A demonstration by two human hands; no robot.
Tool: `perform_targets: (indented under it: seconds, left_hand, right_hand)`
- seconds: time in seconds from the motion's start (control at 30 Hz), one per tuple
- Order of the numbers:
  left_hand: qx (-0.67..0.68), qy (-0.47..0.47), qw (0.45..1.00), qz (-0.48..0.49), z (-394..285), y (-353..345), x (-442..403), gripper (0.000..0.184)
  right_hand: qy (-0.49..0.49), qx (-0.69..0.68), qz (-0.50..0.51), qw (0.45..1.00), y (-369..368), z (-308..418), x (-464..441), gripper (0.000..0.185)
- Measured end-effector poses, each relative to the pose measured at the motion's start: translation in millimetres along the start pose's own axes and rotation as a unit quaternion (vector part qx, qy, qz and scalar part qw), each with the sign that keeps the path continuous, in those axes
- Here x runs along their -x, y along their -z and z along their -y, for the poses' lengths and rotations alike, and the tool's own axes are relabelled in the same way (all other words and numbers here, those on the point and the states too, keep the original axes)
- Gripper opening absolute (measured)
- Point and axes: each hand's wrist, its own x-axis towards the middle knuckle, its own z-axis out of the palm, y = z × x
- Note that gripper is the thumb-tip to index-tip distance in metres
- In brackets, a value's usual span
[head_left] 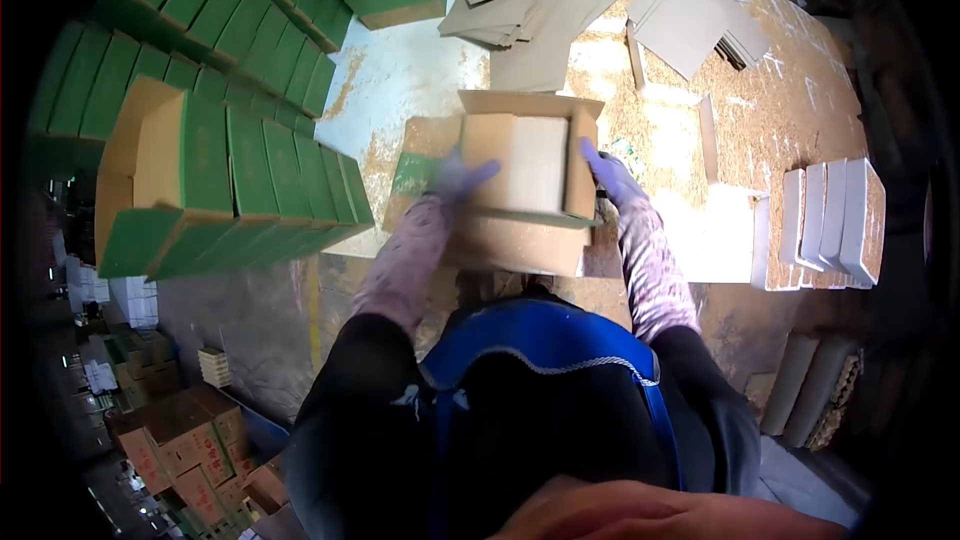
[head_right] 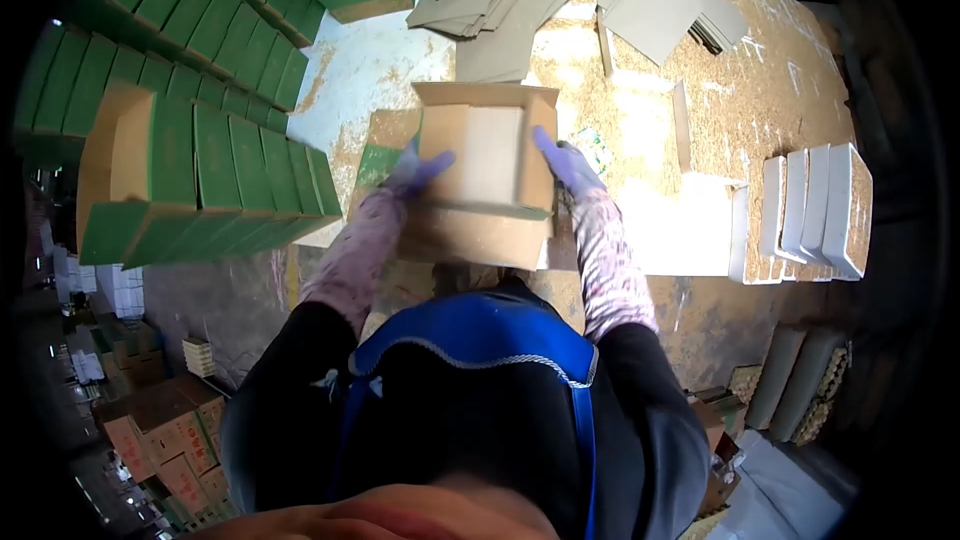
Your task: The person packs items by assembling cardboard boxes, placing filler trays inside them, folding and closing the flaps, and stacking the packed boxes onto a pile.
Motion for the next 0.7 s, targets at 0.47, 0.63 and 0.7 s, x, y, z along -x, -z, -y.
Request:
perform_targets:
  seconds: [0.47, 0.63, 0.7]
  left_hand:
    - [0.107, -0.223, 0.946, -0.21, -125.2, 224.7, 206.0, 0.057]
    - [0.018, -0.238, 0.729, -0.641, -124.1, 427.2, 306.0, 0.04]
    - [-0.045, -0.249, 0.755, -0.604, -91.6, 470.3, 310.5, 0.046]
  right_hand:
    - [0.303, -0.391, 0.036, 0.868, -67.9, 168.5, 125.4, 0.062]
    - [0.488, -0.352, -0.086, 0.794, -97.2, 276.6, 109.3, 0.052]
    - [0.497, -0.347, -0.071, 0.792, -117.9, 323.4, 119.8, 0.053]
